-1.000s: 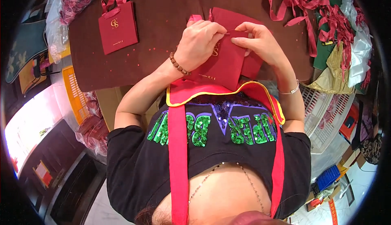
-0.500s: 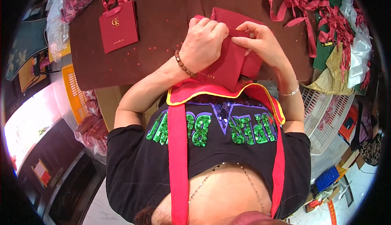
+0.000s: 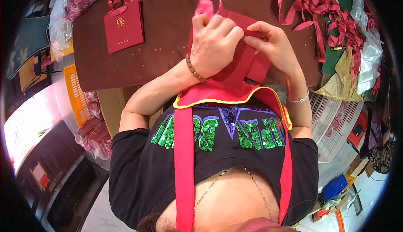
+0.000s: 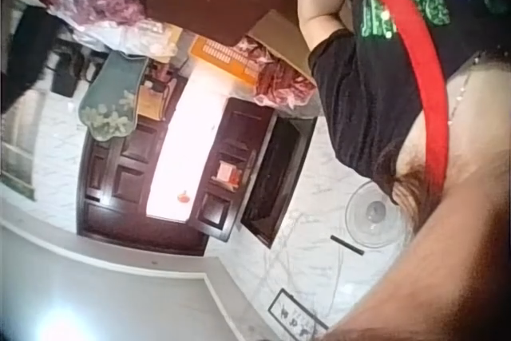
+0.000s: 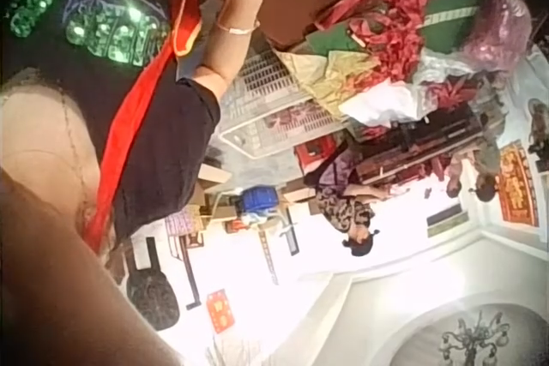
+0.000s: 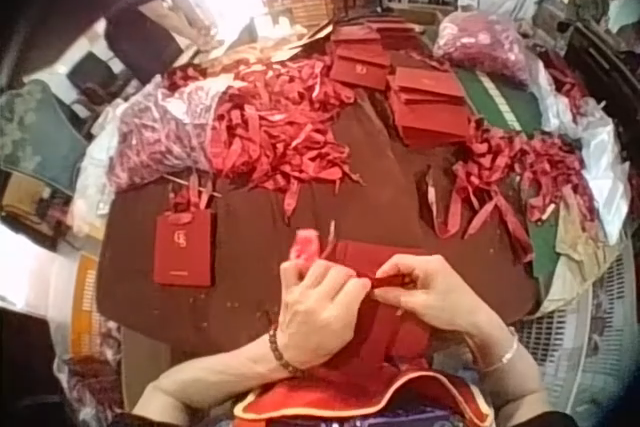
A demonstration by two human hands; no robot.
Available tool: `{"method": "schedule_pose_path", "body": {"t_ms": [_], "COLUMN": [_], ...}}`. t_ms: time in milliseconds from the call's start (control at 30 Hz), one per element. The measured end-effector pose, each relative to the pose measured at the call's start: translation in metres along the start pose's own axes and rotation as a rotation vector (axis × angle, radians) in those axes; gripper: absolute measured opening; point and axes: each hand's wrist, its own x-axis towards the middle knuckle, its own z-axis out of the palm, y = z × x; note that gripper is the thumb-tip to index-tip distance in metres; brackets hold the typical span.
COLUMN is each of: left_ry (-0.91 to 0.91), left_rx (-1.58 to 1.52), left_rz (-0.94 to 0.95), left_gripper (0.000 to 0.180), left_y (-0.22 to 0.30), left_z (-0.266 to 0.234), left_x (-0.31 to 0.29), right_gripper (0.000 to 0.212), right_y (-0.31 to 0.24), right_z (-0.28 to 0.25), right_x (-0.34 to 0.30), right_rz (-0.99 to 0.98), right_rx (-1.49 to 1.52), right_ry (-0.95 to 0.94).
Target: The person folds a cardboard box and sets it aside, then picks up a red paper bag and threads a pink ribbon through the holes to create a handle.
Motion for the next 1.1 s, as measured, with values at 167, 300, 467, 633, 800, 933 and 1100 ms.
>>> {"method": "schedule_pose_path", "body": {"t_ms": [167, 300, 467, 633, 800, 933, 1100], "left_ry": [-0.120, -0.265, -0.605, -0.832, -1.052, -1.038, -0.885], "left_rx": [-0.179, -0.236, -0.812, -0.791, -0.886, -0.971, -1.090], "left_rz": [-0.079, -0.104, -0.564, -0.465, -0.535, -0.589, -0.764], "left_gripper": [0.013, 0.008, 0.020, 0.025, 0.038, 0.048, 0.048], "left_y": [-0.018, -0.022, -0.043, -0.053, -0.053, -0.051, -0.048], "left_z": [-0.011, -0.019, -0.038, -0.038, -0.035, -0.029, -0.026], "left_x": [0.008, 0.010, 0.027, 0.048, 0.058, 0.056, 0.046], "right_gripper": [0.017, 0.017, 0.016, 0.018, 0.021, 0.018, 0.017], "right_y": [-0.008, 0.002, -0.001, -0.013, -0.012, -0.016, -0.011], "right_z": [-0.001, 0.003, 0.012, 0.025, 0.025, 0.026, 0.028], "right_x": [0.002, 0.002, -0.002, -0.006, -0.010, -0.012, -0.005], "right_rz": [-0.021, -0.134, -0.267, -0.148, -0.228, -0.158, -0.186], "right_rx": [-0.116, -0.244, -0.250, -0.293, -0.359, -0.361, -0.341], "right_ry": [-0.009, -0.007, 0.001, 0.104, 0.077, 0.077, 0.091]}}
